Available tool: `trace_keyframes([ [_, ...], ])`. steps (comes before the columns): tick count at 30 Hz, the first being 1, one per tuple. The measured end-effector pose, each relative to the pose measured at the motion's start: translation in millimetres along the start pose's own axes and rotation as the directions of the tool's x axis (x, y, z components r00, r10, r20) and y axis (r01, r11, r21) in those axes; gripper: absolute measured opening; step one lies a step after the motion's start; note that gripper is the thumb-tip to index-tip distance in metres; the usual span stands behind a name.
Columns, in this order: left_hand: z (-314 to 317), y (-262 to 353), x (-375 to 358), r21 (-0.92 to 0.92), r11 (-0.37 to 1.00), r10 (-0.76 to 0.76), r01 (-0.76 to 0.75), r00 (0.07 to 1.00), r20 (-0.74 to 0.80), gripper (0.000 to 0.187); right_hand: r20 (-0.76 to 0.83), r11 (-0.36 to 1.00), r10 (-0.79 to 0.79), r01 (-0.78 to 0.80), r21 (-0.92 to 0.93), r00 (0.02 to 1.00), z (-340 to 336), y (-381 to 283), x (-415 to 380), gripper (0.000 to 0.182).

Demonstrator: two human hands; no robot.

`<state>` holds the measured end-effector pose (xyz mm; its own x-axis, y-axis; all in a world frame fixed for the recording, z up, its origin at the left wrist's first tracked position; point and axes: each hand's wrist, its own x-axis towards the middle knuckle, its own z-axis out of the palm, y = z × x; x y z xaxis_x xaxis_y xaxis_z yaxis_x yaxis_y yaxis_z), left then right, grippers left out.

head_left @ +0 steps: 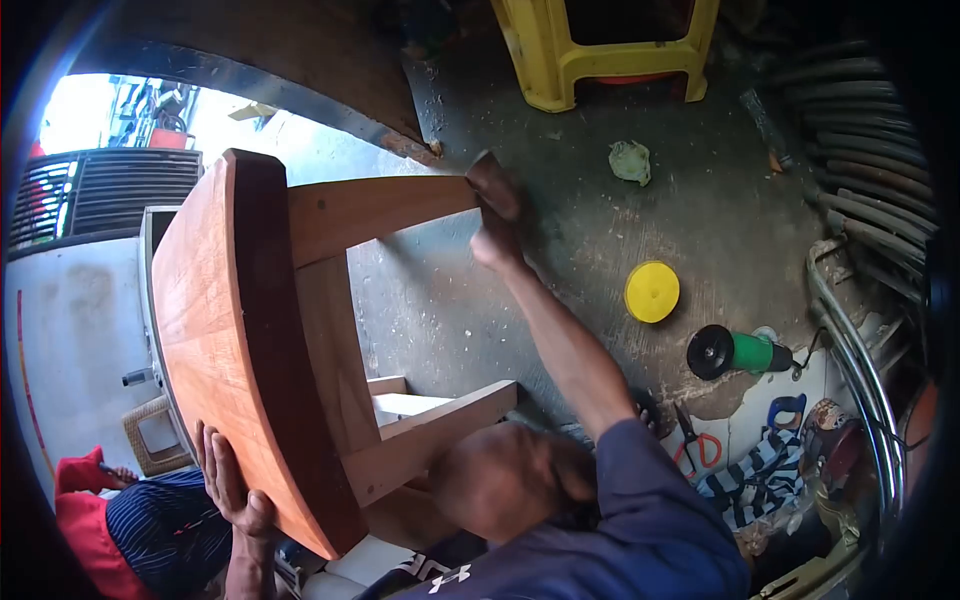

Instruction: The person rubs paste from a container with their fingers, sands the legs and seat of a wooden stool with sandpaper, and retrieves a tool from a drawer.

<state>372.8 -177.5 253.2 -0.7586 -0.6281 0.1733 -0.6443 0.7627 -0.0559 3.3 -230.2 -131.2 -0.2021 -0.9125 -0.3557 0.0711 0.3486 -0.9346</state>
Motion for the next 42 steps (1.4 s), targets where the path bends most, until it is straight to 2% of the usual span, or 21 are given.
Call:
trace_keyframes([
  [2, 2.7, -5.1, 5.2, 0.011, 0.999, 0.05, -0.05, 0.999, -0.02, 0.077, -0.268, 0.998, -0.015, 0.029, 0.049, 0.963, 9.5, -1.7, 18.6, 0.085],
  [5, 3.0, -7.7, -2.4, -0.009, 0.998, 0.056, -0.057, 0.998, -0.011, 0.077, -0.328, 0.943, -0.331, 0.292, -0.162, 0.885, 23.6, 8.2, 7.1, 0.089],
  [6, -4.6, -5.6, -9.1, -0.015, 0.999, 0.046, -0.045, 0.999, 0.022, 0.077, -0.377, 0.946, -0.323, 0.312, -0.093, 0.868, 18.4, 7.7, 11.0, 0.09],
  [8, 2.4, -9.1, -0.7, 0.025, 0.996, 0.086, -0.086, 0.996, 0.016, 0.079, -0.131, 0.995, 0.047, -0.034, 0.097, 0.99, 0.1, -1.0, 15.2, 0.09],
  [10, 7.3, 1.0, 7.7, 0.033, 0.996, 0.077, -0.077, 0.997, -0.006, 0.071, -0.316, 0.964, -0.265, 0.242, -0.112, 0.911, 21.6, 5.5, 14.0, 0.088],
  [11, 8.3, 6.8, 14.0, 0.062, 0.99, 0.131, -0.13, 0.991, -0.007, 0.066, -0.448, 0.837, -0.497, 0.275, -0.474, 0.743, 29.3, 53.4, 41.4, 0.088],
  [12, 4.8, 9.6, 15.4, 0.061, 0.985, 0.161, -0.161, 0.987, -0.002, 0.059, -0.223, 0.988, -0.139, 0.122, -0.09, 0.965, 10.8, 28.5, 26.2, 0.086],
  [13, 1.2, 12.4, 16.8, 0.059, 0.98, 0.191, -0.191, 0.982, 0.004, 0.052, -0.241, 0.994, -0.098, 0.084, -0.07, 0.966, 22.2, 34.3, 19.2, 0.09],
  [16, 4.0, 12.6, 18.6, 0.075, 0.962, 0.263, -0.262, 0.965, -0.004, 0.049, -0.419, 0.865, -0.502, 0.444, -0.233, 0.757, 33.6, -34.6, -13.2, 0.093],
  [20, 2.1, 25.4, 29.8, 0.069, 0.96, 0.274, -0.272, 0.962, -0.014, 0.044, -0.341, 0.553, -0.815, 0.805, -0.216, 0.469, 45.7, -180.6, -126.7, 0.1],
  [23, 0.7, 19.1, 27.6, 0.104, 0.943, 0.316, -0.316, 0.949, 0.013, 0.044, -0.186, 0.524, -0.849, 0.835, -0.168, 0.495, 27.3, -162.8, -109.5, 0.098],
  [24, 2.8, 14.1, 28.5, 0.11, 0.924, 0.367, -0.365, 0.93, 0.004, 0.045, -0.109, 0.642, -0.767, 0.761, -0.094, 0.633, 18.2, -142.2, -103.2, 0.094],
  [26, 2.1, 22.7, 35.5, 0.095, 0.919, 0.386, -0.383, 0.922, -0.014, 0.046, -0.333, 0.626, -0.769, 0.748, -0.22, 0.545, 21.1, -113.9, -69.4, 0.091],
  [29, 6.6, 15.0, 31.2, 0.118, 0.916, 0.39, -0.383, 0.92, -0.038, 0.049, -0.166, 0.6, -0.8, 0.771, -0.214, 0.576, 6.8, -150.5, -95.5, 0.088],
  [31, 4.8, 13.8, 31.3, 0.102, 0.911, 0.404, -0.4, 0.915, -0.018, 0.048, -0.117, 0.643, -0.766, 0.748, -0.165, 0.632, -5.7, -201.9, -129.9, 0.085],
  [32, 5.3, 12.3, 30.5, 0.093, 0.91, 0.408, -0.404, 0.912, -0.034, 0.044, 0.015, 0.79, -0.61, 0.61, -0.063, 0.792, -11.6, -189.1, -110.5, 0.085],
  [33, 0.8, 20.1, 31.6, 0.068, 0.916, 0.399, -0.396, 0.917, -0.025, 0.044, -0.055, 0.657, -0.75, 0.732, -0.183, 0.659, -16.5, -166.9, -83.2, 0.085],
  [37, 2.4, -3.3, 45.1, 0.065, 0.884, 0.465, -0.463, 0.885, -0.009, 0.047, 0.073, 0.718, -0.659, 0.655, -0.234, 0.749, -42.6, -190.6, -78.8, 0.073],
  [39, 3.0, -37.5, 52.0, 0.025, 0.836, 0.548, -0.548, 0.836, 0.0, 0.052, -0.056, 0.627, -0.776, 0.759, -0.177, 0.628, -27.0, -185.5, -91.0, 0.067],
  [40, 4.3, -51.4, 60.8, 0.026, 0.811, 0.584, -0.584, 0.811, -0.018, 0.053, -0.057, 0.7, -0.713, 0.705, -0.115, 0.699, -24.0, -182.7, -88.4, 0.066],
  [42, 1.8, -82.8, 67.9, 0.085, 0.792, 0.601, -0.605, 0.796, 0.067, 0.056, -0.108, 0.699, -0.712, 0.688, -0.196, 0.693, -17.9, -191.9, -96.0, 0.06],
])
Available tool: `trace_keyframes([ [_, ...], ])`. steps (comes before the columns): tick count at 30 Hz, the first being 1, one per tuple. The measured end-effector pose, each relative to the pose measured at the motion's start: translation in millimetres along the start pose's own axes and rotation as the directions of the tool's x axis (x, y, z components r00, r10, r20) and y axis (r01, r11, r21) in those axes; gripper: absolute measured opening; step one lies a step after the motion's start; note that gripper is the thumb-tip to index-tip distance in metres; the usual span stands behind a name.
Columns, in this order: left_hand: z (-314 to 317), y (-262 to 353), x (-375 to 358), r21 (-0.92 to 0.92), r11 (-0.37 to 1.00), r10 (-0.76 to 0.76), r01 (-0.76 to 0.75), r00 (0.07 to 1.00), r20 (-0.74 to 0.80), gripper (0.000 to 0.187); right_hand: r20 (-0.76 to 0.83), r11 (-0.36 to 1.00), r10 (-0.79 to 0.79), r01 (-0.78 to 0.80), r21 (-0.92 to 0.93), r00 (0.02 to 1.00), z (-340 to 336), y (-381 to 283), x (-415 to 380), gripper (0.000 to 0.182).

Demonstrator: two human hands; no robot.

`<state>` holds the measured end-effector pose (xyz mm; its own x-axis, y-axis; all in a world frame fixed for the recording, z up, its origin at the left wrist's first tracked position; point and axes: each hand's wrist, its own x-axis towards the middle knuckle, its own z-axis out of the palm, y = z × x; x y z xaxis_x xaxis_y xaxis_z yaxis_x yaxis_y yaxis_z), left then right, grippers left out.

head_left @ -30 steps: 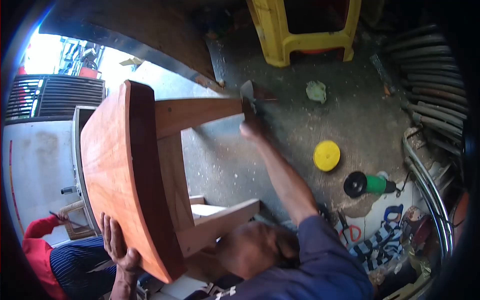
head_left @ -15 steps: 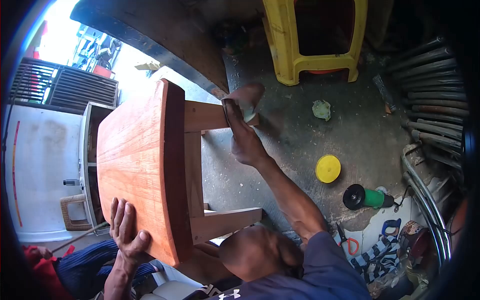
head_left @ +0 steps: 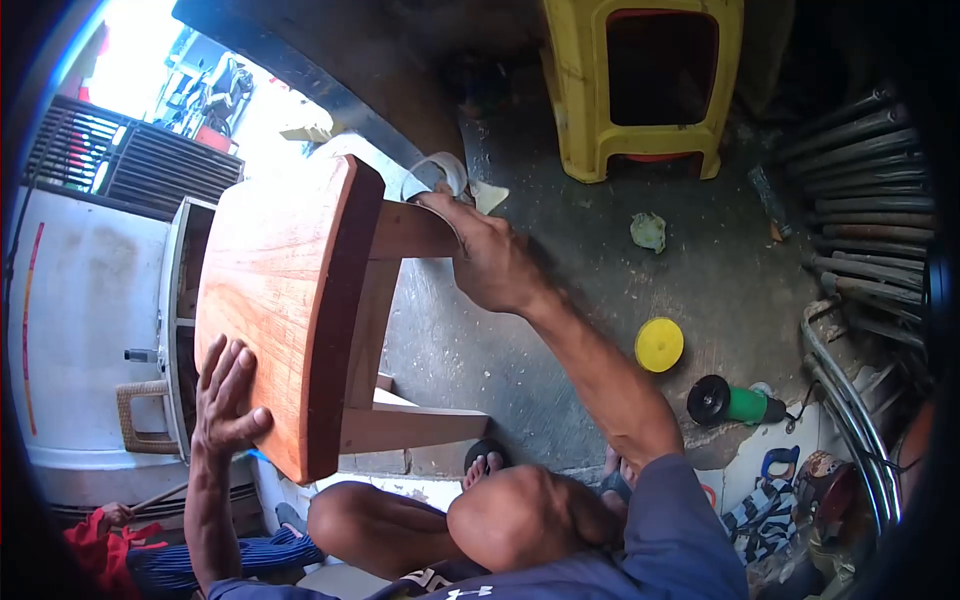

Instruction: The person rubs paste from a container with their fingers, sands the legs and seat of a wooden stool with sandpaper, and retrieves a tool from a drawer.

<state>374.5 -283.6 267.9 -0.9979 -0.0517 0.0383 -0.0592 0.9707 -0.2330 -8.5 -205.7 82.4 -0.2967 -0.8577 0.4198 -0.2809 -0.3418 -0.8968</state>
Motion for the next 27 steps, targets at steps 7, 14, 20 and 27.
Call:
trace_keyframes([
  [7, 9.2, -57.6, -65.0, 0.204, 0.954, -0.234, 0.218, 0.971, 0.054, 0.055, 0.062, 0.993, -0.117, 0.117, 0.006, 0.991, 42.7, -22.0, -0.9, 0.058],
  [14, 17.8, -67.9, -79.6, 0.067, 0.937, -0.346, 0.342, 0.934, 0.084, 0.055, -0.066, 0.982, -0.183, 0.18, -0.052, 0.981, 68.7, -19.1, -8.6, 0.062],
  [20, 15.2, -58.3, -82.7, 0.025, 0.935, -0.355, 0.354, 0.932, 0.072, 0.051, -0.066, 0.991, 0.119, -0.123, -0.05, 0.991, 67.7, 89.2, -46.2, 0.061],
  [27, 25.6, -54.8, -79.5, 0.023, 0.918, -0.395, 0.395, 0.919, -0.02, 0.054, -0.075, 0.999, -0.025, 0.028, 0.037, 0.997, 75.4, 64.2, -34.0, 0.068],
])
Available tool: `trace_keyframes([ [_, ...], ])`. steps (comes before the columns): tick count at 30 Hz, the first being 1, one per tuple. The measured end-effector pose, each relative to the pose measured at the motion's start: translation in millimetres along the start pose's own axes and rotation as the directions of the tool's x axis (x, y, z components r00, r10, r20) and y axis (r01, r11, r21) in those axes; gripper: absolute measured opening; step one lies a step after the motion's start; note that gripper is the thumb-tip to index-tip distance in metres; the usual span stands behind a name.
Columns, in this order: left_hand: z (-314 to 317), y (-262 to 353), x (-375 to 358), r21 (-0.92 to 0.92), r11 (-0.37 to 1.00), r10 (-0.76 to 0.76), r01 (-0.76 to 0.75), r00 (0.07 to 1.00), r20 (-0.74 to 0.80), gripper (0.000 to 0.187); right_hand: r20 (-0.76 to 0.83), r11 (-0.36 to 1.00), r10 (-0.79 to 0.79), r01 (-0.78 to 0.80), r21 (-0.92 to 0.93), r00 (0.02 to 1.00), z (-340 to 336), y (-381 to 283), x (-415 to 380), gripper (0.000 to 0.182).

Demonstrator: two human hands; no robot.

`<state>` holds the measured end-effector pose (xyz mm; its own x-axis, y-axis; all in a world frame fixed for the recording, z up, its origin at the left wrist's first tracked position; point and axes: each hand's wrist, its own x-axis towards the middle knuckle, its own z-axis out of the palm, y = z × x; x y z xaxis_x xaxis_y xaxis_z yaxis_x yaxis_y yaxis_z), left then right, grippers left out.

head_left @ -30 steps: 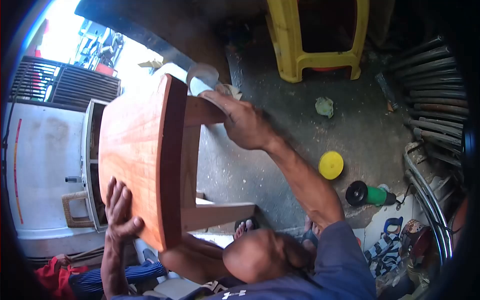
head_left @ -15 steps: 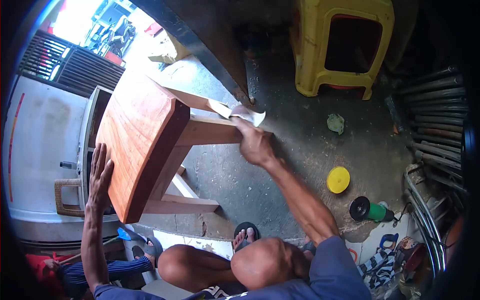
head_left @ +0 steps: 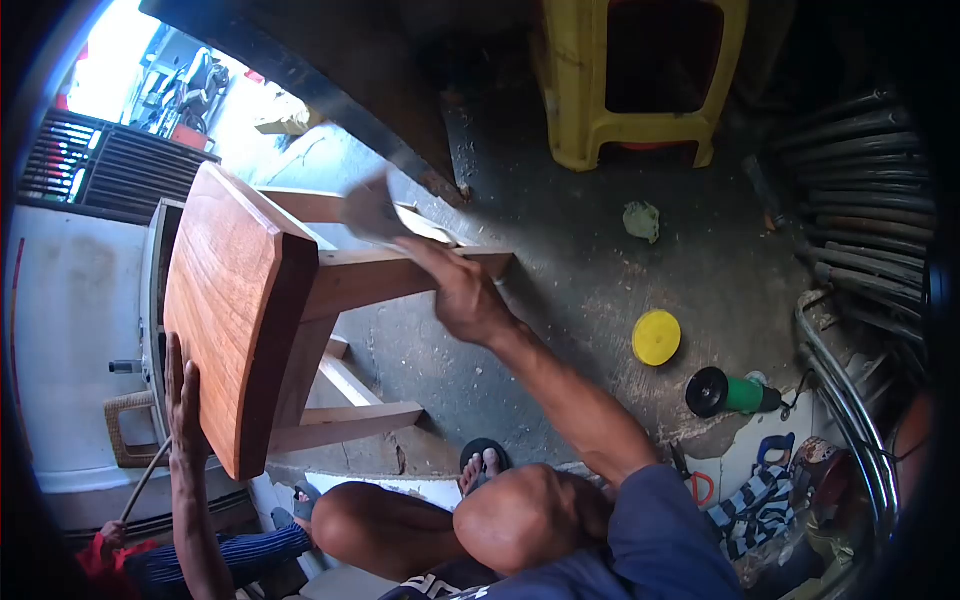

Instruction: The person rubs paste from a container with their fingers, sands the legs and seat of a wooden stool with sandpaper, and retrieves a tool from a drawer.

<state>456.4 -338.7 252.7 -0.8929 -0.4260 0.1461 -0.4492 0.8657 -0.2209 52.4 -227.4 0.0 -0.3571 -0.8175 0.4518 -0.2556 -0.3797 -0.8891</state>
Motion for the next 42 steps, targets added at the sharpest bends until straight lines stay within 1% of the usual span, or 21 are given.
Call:
trace_keyframes([
  [2, -2.7, 2.6, -3.4, -0.003, 1.0, -0.013, 0.013, 0.999, 0.044, 0.054, -0.007, 0.962, 0.215, -0.214, -0.167, 0.976, -7.0, 110.5, -42.2, 0.064],
  [7, -5.7, 7.5, 6.2, -0.022, 1.0, -0.02, 0.022, 0.998, 0.056, 0.056, 0.09, 0.757, 0.595, -0.52, -0.395, 0.799, -31.1, 92.1, -23.6, 0.059],
  [9, 1.5, 6.7, 8.8, 0.0, 0.999, -0.042, 0.042, 0.999, 0.03, 0.056, 0.059, 0.936, 0.218, -0.192, -0.297, 0.974, -20.0, 53.1, -18.2, 0.061],
  [10, 4.3, 8.1, 8.3, -0.033, 0.998, -0.06, 0.061, 0.998, 0.026, 0.059, 0.095, 0.945, 0.205, -0.172, -0.28, 0.974, -23.9, 25.9, -14.9, 0.061],
  [14, -12.9, 41.9, 14.4, 0.096, 0.989, -0.114, 0.112, 0.993, 0.018, 0.07, 0.073, 0.908, 0.26, -0.269, 0.322, 0.963, -47.6, -16.1, -11.8, 0.064],
  [16, -10.0, 61.2, 13.8, -0.085, 0.969, -0.234, 0.231, 0.972, -0.021, 0.073, -0.083, 0.935, 0.242, -0.21, 0.286, 0.967, -69.6, -74.7, 1.3, 0.056],
  [17, -8.1, 66.8, 14.2, -0.133, 0.959, -0.259, 0.251, 0.965, -0.05, 0.074, -0.053, 0.941, 0.205, -0.182, 0.286, 0.977, -79.9, -104.6, 12.7, 0.05],
  [19, -14.4, 76.9, 23.0, -0.143, 0.929, -0.339, 0.34, 0.94, 0.03, 0.077, 0.043, 0.998, -0.022, 0.024, -0.064, 0.999, -84.0, -169.5, 42.7, 0.046],
  [21, -12.4, 80.8, 21.2, -0.128, 0.941, -0.313, 0.312, 0.95, 0.013, 0.077, 0.319, 0.928, -0.233, 0.308, -0.21, 0.919, -64.0, -217.4, 66.7, 0.049],
  [23, -10.7, 86.3, 18.6, -0.129, 0.948, -0.292, 0.292, 0.956, 0.026, 0.089, 0.46, 0.835, -0.188, 0.387, -0.39, 0.868, -38.3, -238.1, 81.0, 0.052],
  [25, -27.7, 84.3, 17.7, -0.303, 0.919, -0.232, 0.252, 0.968, 0.1, 0.102, 0.609, 0.627, -0.14, 0.546, -0.556, 0.781, -13.9, -235.2, 89.8, 0.051],
  [26, -31.9, 64.5, 10.5, -0.434, 0.874, -0.163, 0.219, 0.973, 0.162, 0.114, 0.608, 0.623, -0.222, 0.591, -0.513, 0.762, -12.1, -231.7, 88.0, 0.049],
  [27, -34.5, 35.8, 0.9, -0.607, 0.786, -0.065, 0.113, 0.993, 0.101, 0.105, 0.649, 0.614, -0.16, 0.589, -0.525, 0.744, -17.6, -238.2, 85.3, 0.048],
  [29, -8.9, -14.8, -5.9, -0.616, 0.773, -0.376, 0.153, 0.892, -0.25, 0.086, 0.68, 0.537, -0.125, 0.625, -0.566, 0.723, -16.0, -252.8, 83.5, 0.047],
  [31, 41.0, -43.9, 27.0, -0.872, 0.417, -0.867, 0.257, 0.399, -0.297, 0.066, 0.743, 0.621, -0.034, 0.596, -0.509, 0.669, -5.4, -255.4, 104.1, 0.049],
  [33, 72.2, -32.3, 55.2, -1.0, -0.011, -0.912, -0.019, 0.41, 0.003, 0.048, 0.772, 0.61, 0.104, 0.573, -0.547, 0.627, 35.1, -251.3, 132.5, 0.052],
  [36, 82.2, -17.8, 61.4, -0.948, -0.076, -0.938, -0.308, 0.343, -0.036, 0.044, 0.798, 0.55, 0.143, 0.623, -0.556, 0.586, 129.4, -213.4, 190.5, 0.065],
  [37, 86.7, -21.4, 59.7, -0.947, -0.083, -0.94, -0.312, 0.34, -0.029, 0.044, 0.785, 0.599, 0.278, 0.539, -0.592, 0.554, 165.6, -219.5, 211.0, 0.065],
  [39, 96.9, -27.3, 57.5, -0.943, -0.074, -0.945, -0.325, 0.325, -0.038, 0.046, 0.791, 0.563, 0.301, 0.57, -0.598, 0.532, 202.5, -221.1, 226.7, 0.065],
  [41, 80.0, -19.6, 61.1, -0.963, -0.033, -0.957, -0.268, 0.285, -0.046, 0.047, 0.839, 0.601, 0.048, 0.656, -0.457, 0.541, 175.0, -208.2, 201.0, 0.063],
  [42, 79.6, -17.8, 61.2, -0.932, -0.107, -0.955, -0.347, 0.298, -0.001, 0.044, 0.832, 0.587, 0.075, 0.65, -0.482, 0.55, 151.4, -225.4, 173.3, 0.062],
])
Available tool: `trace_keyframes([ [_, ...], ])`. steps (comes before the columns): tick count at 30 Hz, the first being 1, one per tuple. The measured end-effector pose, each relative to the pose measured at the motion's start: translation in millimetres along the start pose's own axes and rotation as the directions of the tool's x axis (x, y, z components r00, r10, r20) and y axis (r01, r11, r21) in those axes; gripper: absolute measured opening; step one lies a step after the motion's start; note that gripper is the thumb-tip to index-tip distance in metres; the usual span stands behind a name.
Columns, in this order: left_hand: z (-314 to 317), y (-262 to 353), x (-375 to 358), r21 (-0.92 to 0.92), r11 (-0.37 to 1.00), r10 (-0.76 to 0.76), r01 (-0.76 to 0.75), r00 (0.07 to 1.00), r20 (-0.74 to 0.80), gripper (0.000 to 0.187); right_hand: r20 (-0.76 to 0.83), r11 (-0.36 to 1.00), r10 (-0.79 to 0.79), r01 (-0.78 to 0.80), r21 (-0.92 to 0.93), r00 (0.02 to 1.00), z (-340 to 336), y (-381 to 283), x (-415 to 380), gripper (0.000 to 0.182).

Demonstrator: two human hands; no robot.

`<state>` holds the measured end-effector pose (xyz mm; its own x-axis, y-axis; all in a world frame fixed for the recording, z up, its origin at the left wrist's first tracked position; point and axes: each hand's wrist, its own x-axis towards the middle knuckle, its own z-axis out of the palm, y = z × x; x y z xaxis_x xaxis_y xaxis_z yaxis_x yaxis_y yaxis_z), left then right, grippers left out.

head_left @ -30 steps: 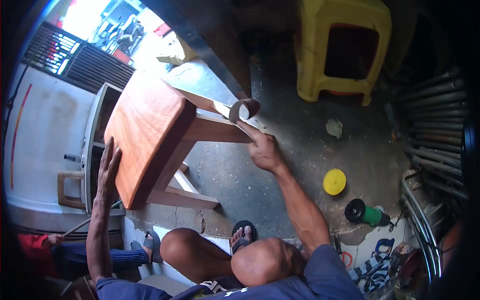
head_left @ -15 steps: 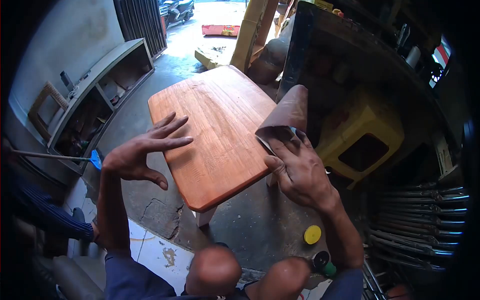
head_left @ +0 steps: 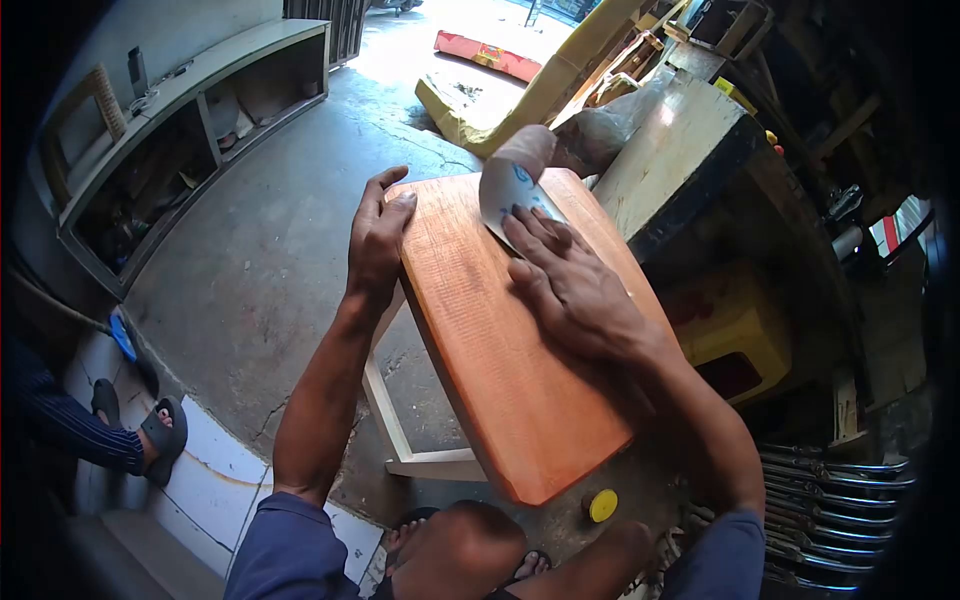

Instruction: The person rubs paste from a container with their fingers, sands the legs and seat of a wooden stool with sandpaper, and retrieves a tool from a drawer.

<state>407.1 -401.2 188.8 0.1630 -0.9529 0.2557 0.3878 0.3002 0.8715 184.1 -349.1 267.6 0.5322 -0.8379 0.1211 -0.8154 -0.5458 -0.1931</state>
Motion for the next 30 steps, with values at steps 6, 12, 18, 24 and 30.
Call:
trace_keyframes([
  [6, -4.3, -25.1, 1.7, -0.138, 0.989, 0.048, -0.049, 0.999, -0.009, 0.032, 0.156, 0.976, 0.208, -0.215, 0.034, 0.966, -16.9, -28.6, -12.0, 0.06],
  [12, -9.5, -28.7, 8.9, -0.088, 0.995, 0.043, -0.041, 0.999, 0.018, 0.028, 0.024, 0.997, 0.071, -0.07, -0.038, 0.997, -8.1, -30.1, -23.8, 0.056],
  [18, -3.1, -33.4, 4.8, -0.149, 0.985, 0.085, -0.088, 0.996, -0.025, 0.029, 0.036, 0.979, 0.197, -0.198, 0.037, 0.98, -4.2, -15.6, 36.6, 0.057],
  [24, -5.2, -39.9, 4.3, -0.088, 0.992, 0.094, -0.096, 0.995, -0.022, 0.029, 0.054, 0.985, 0.173, -0.173, -0.012, 0.983, -14.3, -39.9, -52.6, 0.057],
  [30, -4.0, -38.6, 13.9, -0.133, 0.986, 0.098, -0.101, 0.995, -0.033, 0.031, -0.066, 0.975, 0.222, -0.224, -0.013, 0.973, -0.4, -11.3, 51.7, 0.055],
])
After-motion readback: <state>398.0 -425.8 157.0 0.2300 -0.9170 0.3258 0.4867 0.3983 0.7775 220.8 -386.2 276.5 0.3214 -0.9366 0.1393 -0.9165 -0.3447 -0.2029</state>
